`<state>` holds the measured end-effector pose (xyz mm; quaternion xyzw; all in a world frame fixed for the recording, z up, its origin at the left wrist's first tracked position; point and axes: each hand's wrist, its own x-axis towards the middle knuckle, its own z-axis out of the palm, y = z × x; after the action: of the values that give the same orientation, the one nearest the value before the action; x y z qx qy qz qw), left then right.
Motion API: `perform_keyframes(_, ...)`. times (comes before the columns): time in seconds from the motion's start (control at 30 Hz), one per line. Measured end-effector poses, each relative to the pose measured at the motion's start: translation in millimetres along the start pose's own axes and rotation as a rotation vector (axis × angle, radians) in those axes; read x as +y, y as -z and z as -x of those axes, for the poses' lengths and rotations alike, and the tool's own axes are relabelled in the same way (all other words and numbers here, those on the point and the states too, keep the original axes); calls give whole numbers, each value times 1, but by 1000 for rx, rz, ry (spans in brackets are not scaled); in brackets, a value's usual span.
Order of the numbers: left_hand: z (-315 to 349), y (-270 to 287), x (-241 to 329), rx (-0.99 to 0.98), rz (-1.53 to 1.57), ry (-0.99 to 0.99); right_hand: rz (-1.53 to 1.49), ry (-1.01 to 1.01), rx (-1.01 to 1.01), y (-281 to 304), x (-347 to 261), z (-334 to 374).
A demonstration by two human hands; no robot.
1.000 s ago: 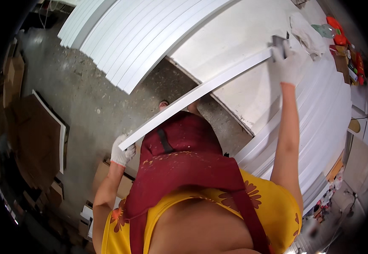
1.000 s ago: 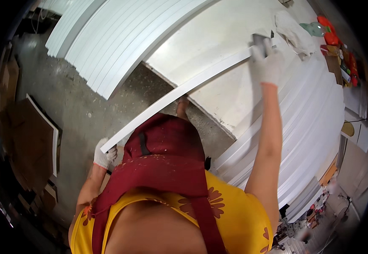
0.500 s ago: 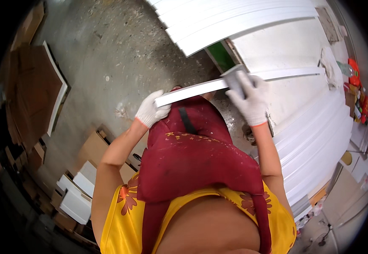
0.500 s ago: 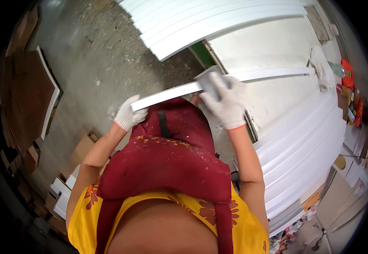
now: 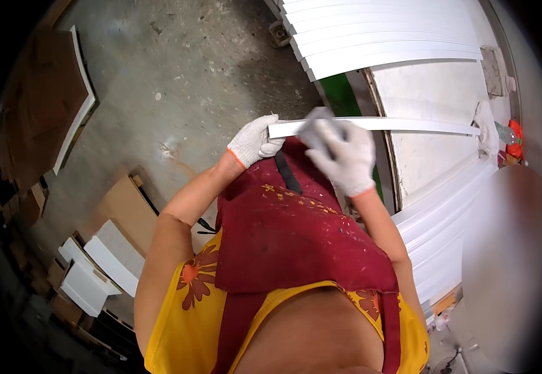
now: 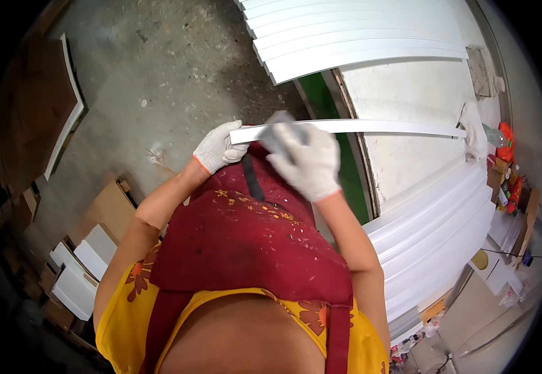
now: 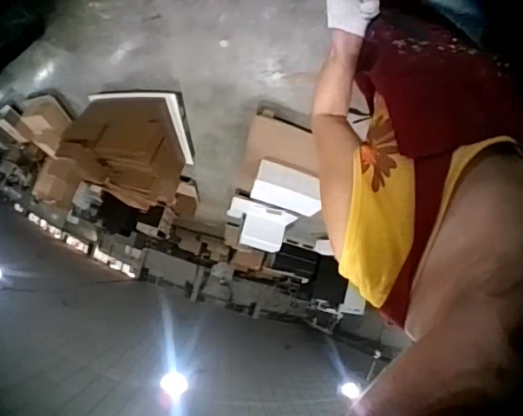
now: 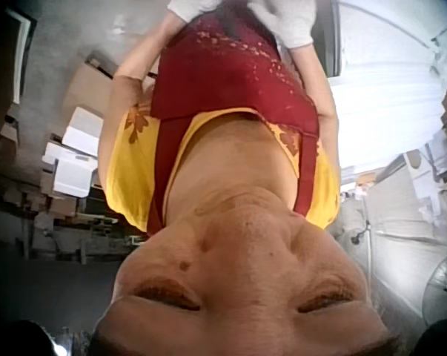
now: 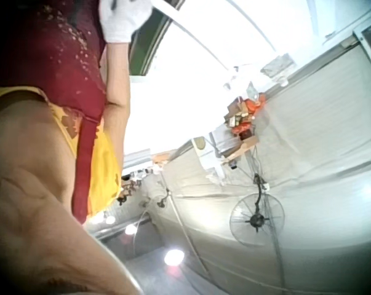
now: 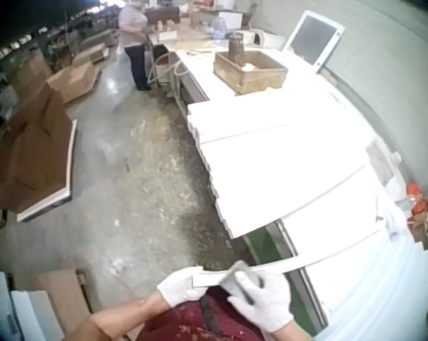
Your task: The person sands the edges of a white plastic molding strip using a sanding block.
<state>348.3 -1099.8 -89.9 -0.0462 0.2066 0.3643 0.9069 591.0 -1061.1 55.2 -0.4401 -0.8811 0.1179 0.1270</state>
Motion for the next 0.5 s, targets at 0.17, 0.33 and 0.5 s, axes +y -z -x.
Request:
perform_keyframes(0.17,-7,-15,2,0,-55,25,88,-105,70,1,15,21)
perform_keyframes(0.33,-20,59,-16,49,-941,-413,-135,161,24,-37,-59,-35)
perform_keyframes(0.5,1,-3,-1,1,-155,3,62,-165,28,-5,16,-9)
